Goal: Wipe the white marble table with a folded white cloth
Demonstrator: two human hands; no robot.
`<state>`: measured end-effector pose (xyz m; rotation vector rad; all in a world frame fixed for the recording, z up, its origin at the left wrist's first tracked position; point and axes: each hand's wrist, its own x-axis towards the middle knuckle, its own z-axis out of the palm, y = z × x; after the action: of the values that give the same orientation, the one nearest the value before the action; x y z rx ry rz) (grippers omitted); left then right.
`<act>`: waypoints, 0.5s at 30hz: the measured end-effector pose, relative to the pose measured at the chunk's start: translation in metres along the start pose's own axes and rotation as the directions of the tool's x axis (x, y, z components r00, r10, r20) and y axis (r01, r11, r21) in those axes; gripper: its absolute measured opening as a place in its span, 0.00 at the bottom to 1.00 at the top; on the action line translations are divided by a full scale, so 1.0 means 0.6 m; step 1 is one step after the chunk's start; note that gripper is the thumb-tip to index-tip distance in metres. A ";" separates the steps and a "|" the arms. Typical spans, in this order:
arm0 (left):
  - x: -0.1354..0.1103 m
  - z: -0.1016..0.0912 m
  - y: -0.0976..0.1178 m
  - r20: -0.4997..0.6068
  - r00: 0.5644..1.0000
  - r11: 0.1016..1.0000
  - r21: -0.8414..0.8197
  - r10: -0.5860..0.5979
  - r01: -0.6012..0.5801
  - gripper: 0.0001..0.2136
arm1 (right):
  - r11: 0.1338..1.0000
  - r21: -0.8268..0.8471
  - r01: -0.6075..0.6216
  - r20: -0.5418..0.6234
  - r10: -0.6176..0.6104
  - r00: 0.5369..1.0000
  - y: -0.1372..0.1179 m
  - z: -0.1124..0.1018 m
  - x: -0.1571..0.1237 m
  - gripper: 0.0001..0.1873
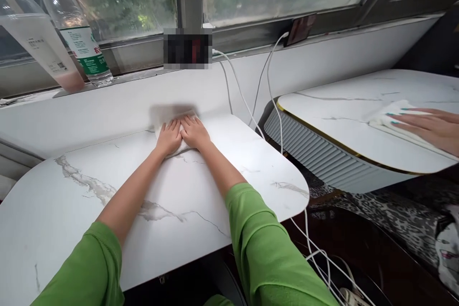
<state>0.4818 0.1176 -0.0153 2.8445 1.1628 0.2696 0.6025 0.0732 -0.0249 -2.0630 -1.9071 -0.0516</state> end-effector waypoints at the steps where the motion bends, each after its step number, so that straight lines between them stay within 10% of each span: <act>1: -0.013 -0.001 0.004 -0.011 1.000 1.000 0.004 -0.004 0.004 0.26 | 1.000 -0.003 0.003 0.001 -0.003 1.000 -0.005 -0.002 -0.010 0.30; 15: -0.231 -0.031 0.087 -0.011 0.999 0.998 -0.042 -0.052 0.051 0.25 | 0.999 0.042 0.032 -0.155 -0.026 0.988 -0.092 -0.044 -0.227 0.24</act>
<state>0.4173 -0.0171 -0.0101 2.7769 1.2161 0.3046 0.5395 -0.0623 -0.0215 -1.9428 -1.8284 -0.1698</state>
